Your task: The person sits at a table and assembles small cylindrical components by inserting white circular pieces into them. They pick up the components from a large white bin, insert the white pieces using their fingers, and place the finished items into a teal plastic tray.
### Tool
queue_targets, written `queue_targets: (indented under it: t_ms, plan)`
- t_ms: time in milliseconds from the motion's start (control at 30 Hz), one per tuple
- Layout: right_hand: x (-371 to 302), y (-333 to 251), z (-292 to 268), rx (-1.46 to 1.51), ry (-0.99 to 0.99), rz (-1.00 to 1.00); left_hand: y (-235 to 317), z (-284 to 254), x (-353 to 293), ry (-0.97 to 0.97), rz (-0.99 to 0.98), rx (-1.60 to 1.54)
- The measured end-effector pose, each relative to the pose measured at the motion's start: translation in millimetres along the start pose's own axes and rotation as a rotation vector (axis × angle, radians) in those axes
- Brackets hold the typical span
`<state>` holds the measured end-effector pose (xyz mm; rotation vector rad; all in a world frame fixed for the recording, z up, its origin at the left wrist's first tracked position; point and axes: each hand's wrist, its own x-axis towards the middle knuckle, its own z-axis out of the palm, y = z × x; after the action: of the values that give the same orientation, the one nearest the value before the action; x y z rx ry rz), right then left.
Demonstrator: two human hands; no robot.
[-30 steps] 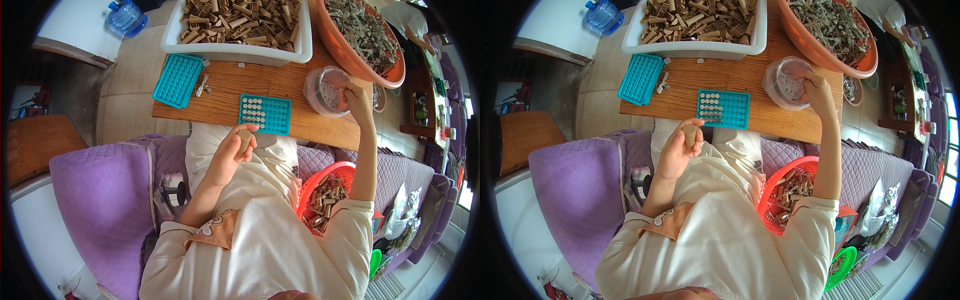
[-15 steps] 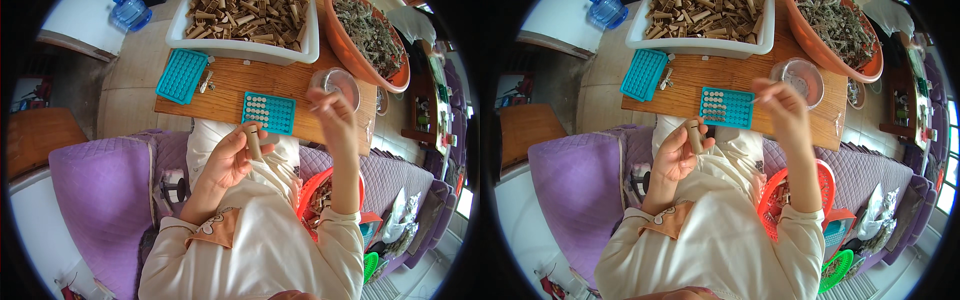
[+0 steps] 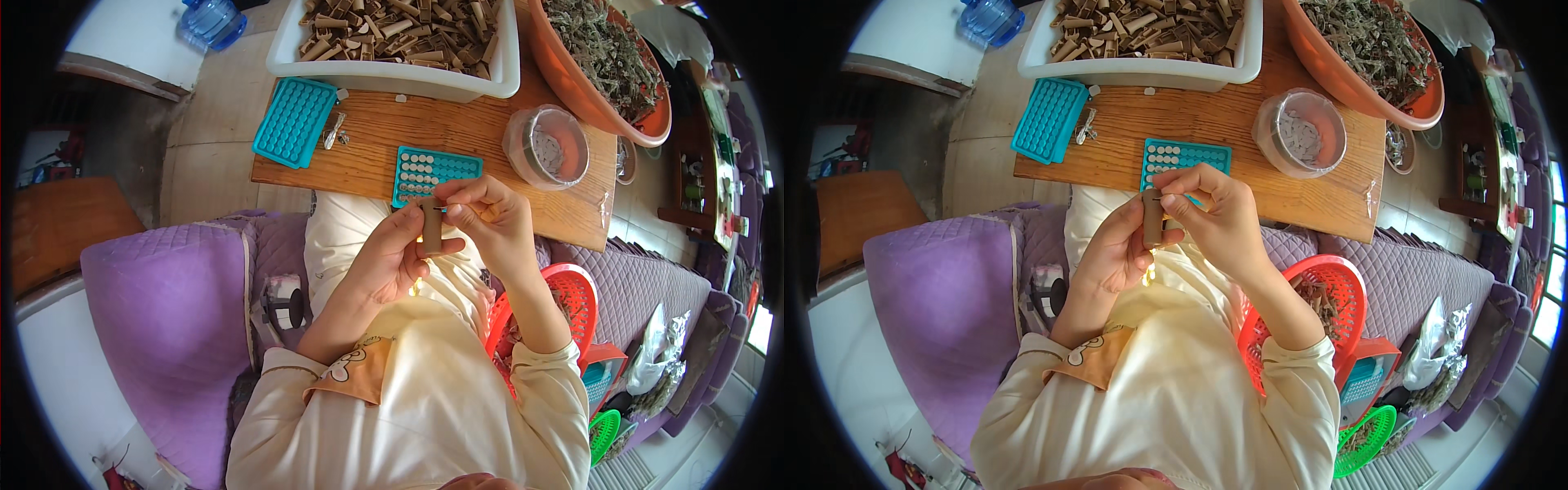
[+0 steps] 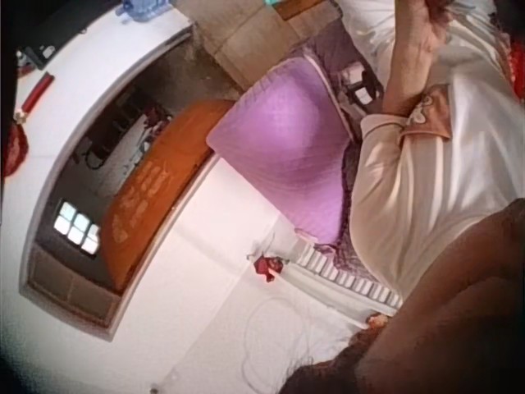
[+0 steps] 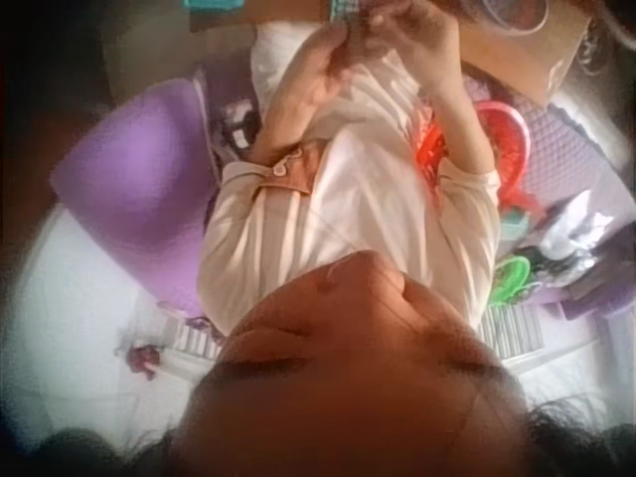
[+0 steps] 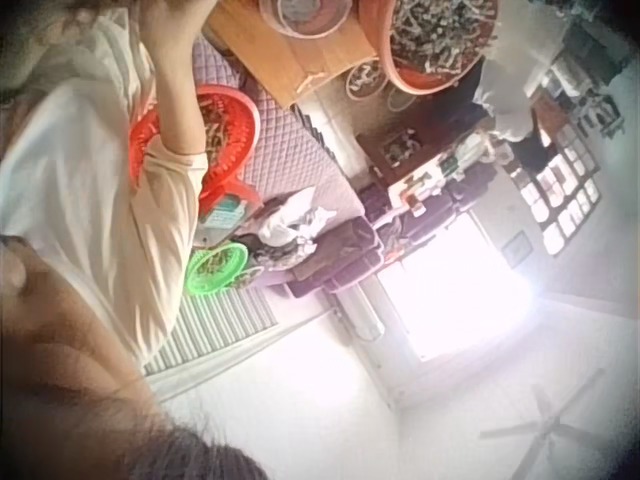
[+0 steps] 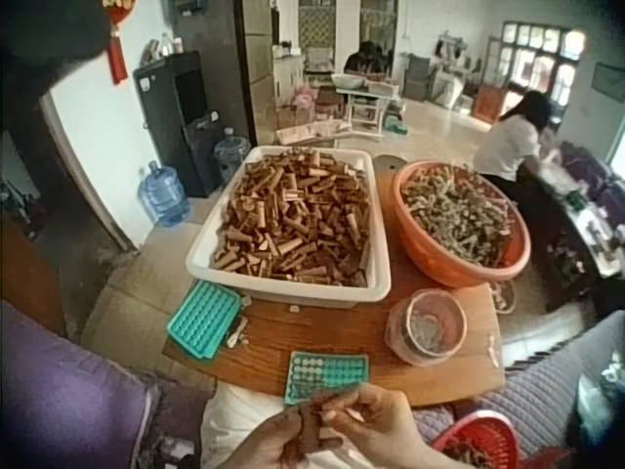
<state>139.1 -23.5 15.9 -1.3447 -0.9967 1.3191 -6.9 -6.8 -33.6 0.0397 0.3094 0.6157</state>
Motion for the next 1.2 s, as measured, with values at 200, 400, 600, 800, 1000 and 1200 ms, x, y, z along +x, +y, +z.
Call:
queue_targets:
  t_ms: [200, 400, 600, 800, 1000, 1200]
  plan:
    - [-2.5, 2.6, -2.9, 0.014, 0.008, -0.022, 0.3, 0.7, 2.0, -0.051, -0.043, 0.007]
    - [-5.0, -0.5, -2.0, 0.103, 0.015, 0.0, -1.1, -0.5, 2.7, -0.054, -0.057, 0.109]
    - [-9.1, -6.7, -0.7, 0.079, 0.02, -0.003, -0.4, 2.3, 0.6, -0.08, -0.06, 0.129]
    - [-8.7, 10.2, 0.2, -0.218, 0.04, -0.203, -1.1, 6.9, -2.4, -0.04, -0.008, 0.214]
    - [-11.2, 42.0, -1.5, -0.175, 0.053, -0.132, -13.3, -10.6, -4.6, 0.087, 0.001, 0.375]
    - [-10.8, 40.3, -6.8, 0.033, -0.014, -0.12, -14.6, 1.9, -2.2, 0.13, 0.069, 0.486]
